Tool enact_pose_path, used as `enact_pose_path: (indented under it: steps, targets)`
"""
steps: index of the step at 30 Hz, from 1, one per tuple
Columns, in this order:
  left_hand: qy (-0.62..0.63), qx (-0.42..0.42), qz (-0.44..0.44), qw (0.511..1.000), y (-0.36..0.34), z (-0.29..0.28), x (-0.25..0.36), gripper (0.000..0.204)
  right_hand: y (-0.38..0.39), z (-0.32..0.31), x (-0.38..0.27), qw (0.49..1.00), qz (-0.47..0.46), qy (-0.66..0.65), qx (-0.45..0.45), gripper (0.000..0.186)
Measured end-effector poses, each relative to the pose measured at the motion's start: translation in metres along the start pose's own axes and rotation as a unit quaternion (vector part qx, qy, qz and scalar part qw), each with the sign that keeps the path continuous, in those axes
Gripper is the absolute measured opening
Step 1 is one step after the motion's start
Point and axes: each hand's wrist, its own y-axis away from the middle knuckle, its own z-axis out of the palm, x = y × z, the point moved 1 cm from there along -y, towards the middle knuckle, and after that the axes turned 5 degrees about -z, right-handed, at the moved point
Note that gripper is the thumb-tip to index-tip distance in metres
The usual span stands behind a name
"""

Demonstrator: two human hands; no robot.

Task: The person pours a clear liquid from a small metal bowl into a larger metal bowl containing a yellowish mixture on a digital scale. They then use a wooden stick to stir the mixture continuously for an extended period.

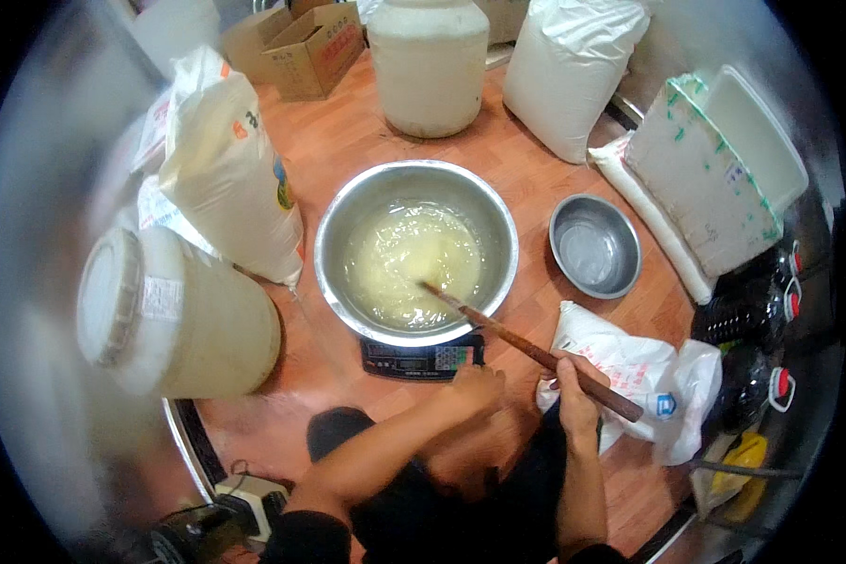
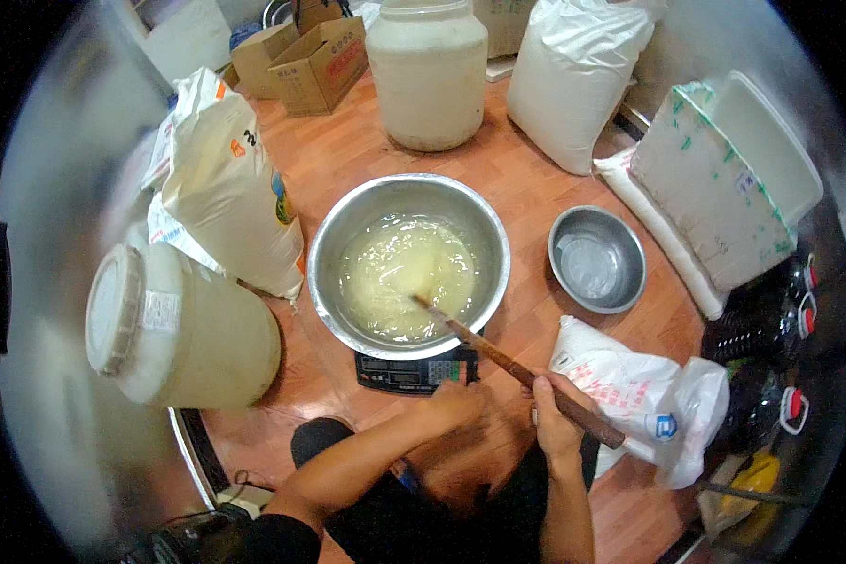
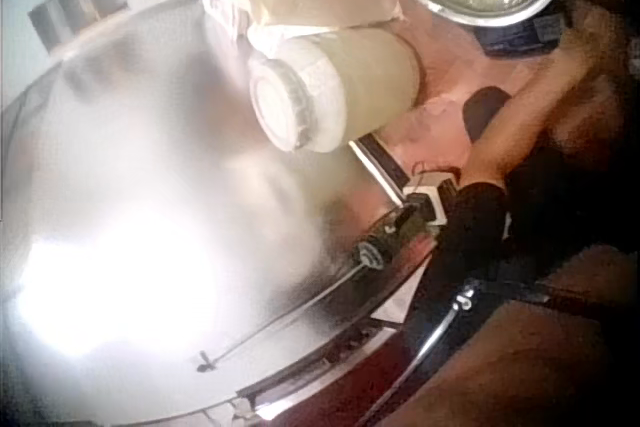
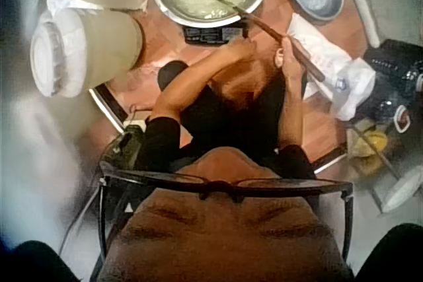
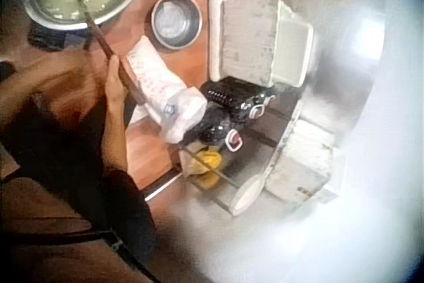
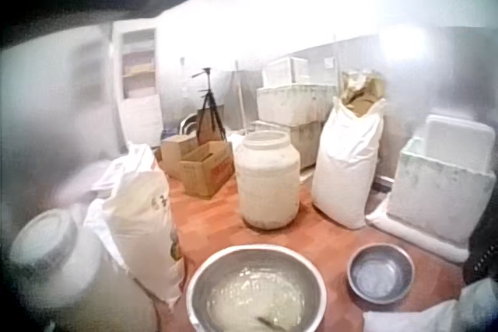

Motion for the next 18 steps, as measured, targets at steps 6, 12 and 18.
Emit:
enact_pose_path:
  steps: [6, 12, 18]
  targets:
    - [0.008, 0.036, 0.04, 0.999, -0.021, 0.011, 0.002, 0.037, -0.03, 0.076, 0.038, 0.99, -0.097, -0.089, -0.055, 0.029]
    - [0.04, -0.02, -0.014, 0.999, -0.002, -0.02, 0.009, 0.043, 0.0, 0.019, 0.013, 0.997, -0.012, 0.016, -0.068, 0.023]
    - [0.055, -0.063, -0.02, 0.996, -0.016, -0.021, 0.016, 0.038, -0.021, 0.035, 0.035, 0.997, 0.017, -0.05, 0.063, 0.025]
